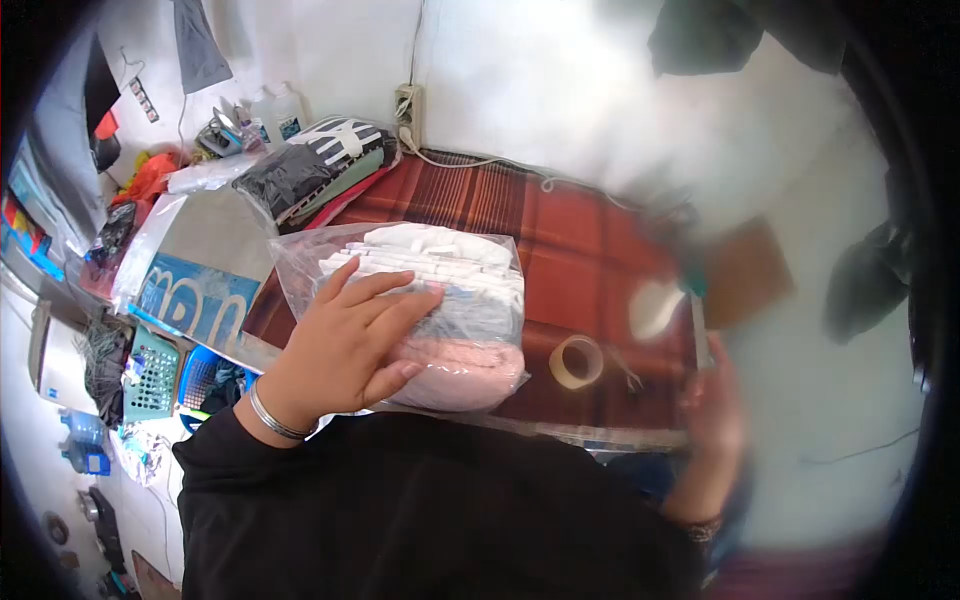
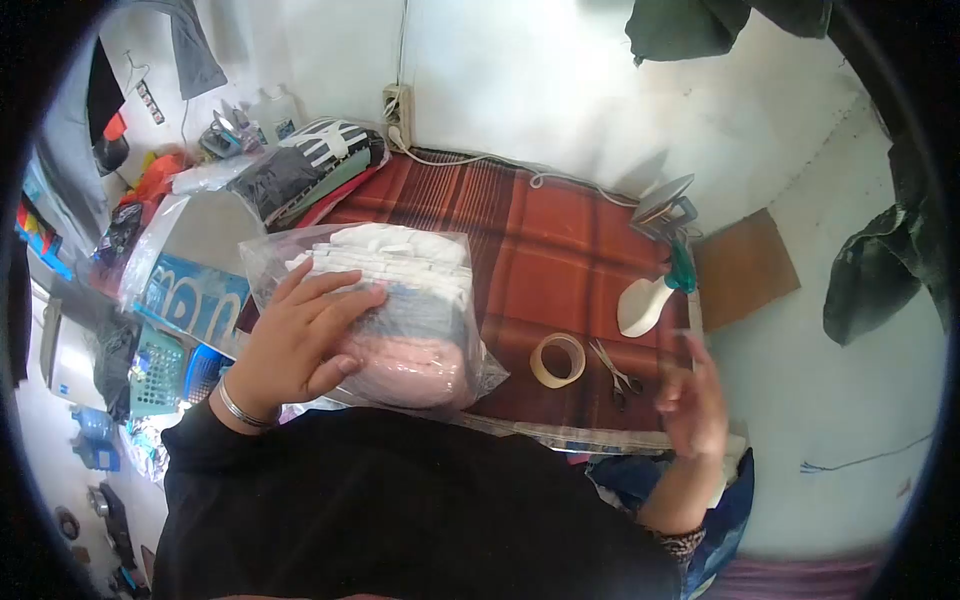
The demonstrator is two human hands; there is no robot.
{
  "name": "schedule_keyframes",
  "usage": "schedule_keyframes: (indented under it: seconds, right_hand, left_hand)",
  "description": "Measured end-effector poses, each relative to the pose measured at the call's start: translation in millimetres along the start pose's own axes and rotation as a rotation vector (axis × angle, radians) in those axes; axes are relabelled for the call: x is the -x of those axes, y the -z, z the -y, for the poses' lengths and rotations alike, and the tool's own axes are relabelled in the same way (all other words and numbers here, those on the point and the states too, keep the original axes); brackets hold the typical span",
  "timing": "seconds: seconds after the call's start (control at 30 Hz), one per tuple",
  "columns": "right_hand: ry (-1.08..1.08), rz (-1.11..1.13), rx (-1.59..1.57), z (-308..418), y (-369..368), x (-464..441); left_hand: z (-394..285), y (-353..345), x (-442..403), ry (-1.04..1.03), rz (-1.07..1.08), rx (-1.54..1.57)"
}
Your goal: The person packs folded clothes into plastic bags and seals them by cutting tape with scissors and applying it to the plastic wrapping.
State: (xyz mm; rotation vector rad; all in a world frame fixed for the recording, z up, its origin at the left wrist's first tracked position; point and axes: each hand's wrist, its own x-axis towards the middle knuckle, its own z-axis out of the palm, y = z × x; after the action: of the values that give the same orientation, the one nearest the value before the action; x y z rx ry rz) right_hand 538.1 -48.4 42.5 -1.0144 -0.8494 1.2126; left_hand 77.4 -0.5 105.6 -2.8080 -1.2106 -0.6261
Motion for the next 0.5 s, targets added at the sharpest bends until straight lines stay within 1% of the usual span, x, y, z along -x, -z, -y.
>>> schedule_keyframes:
  seconds: [0.07, 0.13, 0.2, 0.23, 0.3, 0.33, 0.4, 0.43, 0.5]
  right_hand:
    - [-0.046, 0.234, -0.047, 5.8, -59.8, 0.3]
    - [-0.159, 0.482, -0.169, 17.9, -126.3, 4.3]
    - [-0.199, 0.625, -0.221, 7.6, -170.8, 8.3]
    - [-0.192, 0.610, -0.209, 3.3, -192.3, 12.3]
    - [-0.210, 0.726, -0.287, -2.7, -229.4, 20.2]
    - [-0.202, 0.712, -0.274, -7.2, -240.4, 23.8]
    - [-0.305, 0.709, -0.433, -16.7, -252.7, 31.7]
    - [-0.302, 0.697, -0.423, -19.4, -252.3, 35.2]
    - [-0.451, 0.632, -0.394, -24.2, -246.1, 42.1]
  left_hand:
    - [4.9, 1.0, -0.7, -0.017, 0.015, 0.015]
    - [10.2, 0.3, -0.5, -0.035, 0.033, 0.028]
    - [14.9, -0.8, 0.9, -0.037, 0.011, 0.116]
    - [15.9, -1.5, 1.3, -0.052, 0.005, 0.129]
    - [17.0, -3.3, 1.1, -0.023, -0.032, 0.153]
    - [17.7, -4.8, 0.8, -0.038, -0.039, 0.166]
    - [20.1, -8.6, 1.0, -0.052, -0.132, 0.142]
    - [22.0, -9.5, 1.4, -0.060, -0.136, 0.155]
    - [24.8, -10.9, 1.4, -0.069, -0.151, 0.157]
